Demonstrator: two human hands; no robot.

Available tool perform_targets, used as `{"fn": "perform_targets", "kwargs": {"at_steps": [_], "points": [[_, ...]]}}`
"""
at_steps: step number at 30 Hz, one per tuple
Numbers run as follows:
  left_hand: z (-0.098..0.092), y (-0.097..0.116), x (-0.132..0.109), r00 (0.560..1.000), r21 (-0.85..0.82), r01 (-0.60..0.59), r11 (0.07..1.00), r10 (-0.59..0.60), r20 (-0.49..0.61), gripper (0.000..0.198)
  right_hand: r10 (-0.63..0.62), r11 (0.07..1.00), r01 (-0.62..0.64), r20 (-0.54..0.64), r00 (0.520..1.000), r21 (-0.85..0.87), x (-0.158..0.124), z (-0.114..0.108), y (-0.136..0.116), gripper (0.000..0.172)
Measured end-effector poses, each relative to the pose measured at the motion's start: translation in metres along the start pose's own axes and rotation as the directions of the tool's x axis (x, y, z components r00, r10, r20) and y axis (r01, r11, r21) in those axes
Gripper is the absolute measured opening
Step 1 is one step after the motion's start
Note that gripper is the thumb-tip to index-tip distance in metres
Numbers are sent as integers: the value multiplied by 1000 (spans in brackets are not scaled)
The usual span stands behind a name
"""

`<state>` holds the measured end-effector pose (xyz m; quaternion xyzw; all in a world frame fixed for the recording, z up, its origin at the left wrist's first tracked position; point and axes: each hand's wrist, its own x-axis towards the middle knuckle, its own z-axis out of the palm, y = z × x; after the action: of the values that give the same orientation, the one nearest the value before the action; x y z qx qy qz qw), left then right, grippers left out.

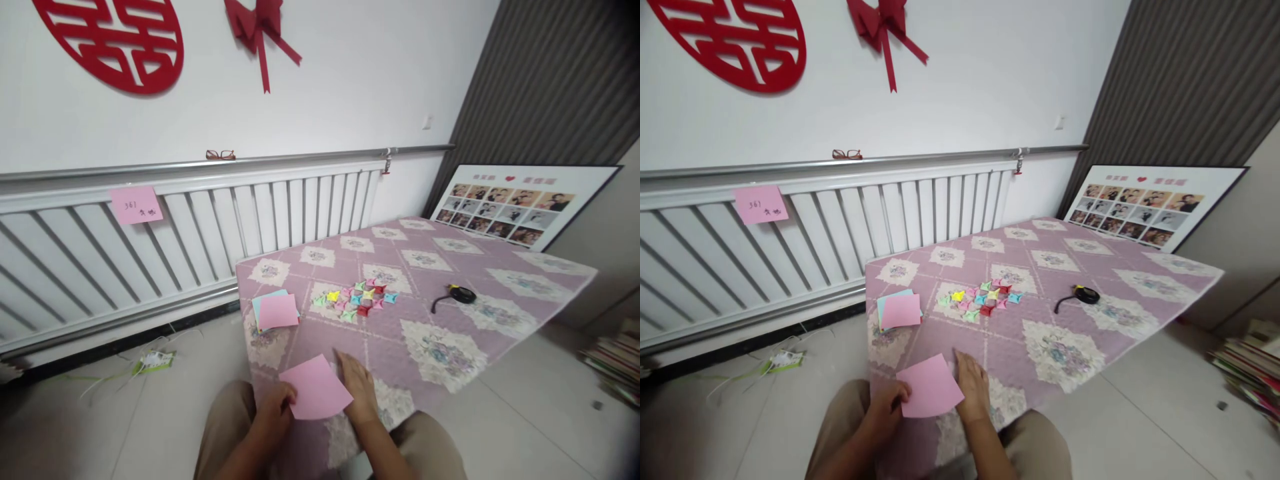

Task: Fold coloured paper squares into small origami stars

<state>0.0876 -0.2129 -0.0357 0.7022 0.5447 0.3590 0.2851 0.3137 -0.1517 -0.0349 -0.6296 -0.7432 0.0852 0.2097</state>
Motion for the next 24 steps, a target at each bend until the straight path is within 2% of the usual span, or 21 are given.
{"fn": "perform_targets", "kwargs": {"at_steps": [3, 7, 12, 15, 20, 24], "points": [[1, -2, -8, 1000, 1, 13, 1000, -13, -4, 26, -83, 995, 82, 20, 996, 54, -6, -1, 1, 57], [-2, -7, -8, 1000, 24, 15, 1000, -14, -25, 26, -183, 976, 179, 19, 983, 126, -14, -2, 2, 53], [-4, -9, -8, 999, 40, -24, 999, 25, -23, 22, -273, 945, 269, -6, 962, 189, -28, -3, 3, 34], [-6, -4, -12, 999, 48, -49, 998, 50, -8, 21, -299, 932, 297, -24, 954, 207, -37, -6, 2, 28], [-8, 4, -26, 990, 126, -142, 982, 142, 13, 30, -307, 928, 311, -55, 950, 205, -55, -7, 5, 31], [-4, 4, -36, 984, 220, -170, 961, 179, -20, 31, -316, 918, 328, -88, 945, 225, -71, -2, 14, 32]]}}
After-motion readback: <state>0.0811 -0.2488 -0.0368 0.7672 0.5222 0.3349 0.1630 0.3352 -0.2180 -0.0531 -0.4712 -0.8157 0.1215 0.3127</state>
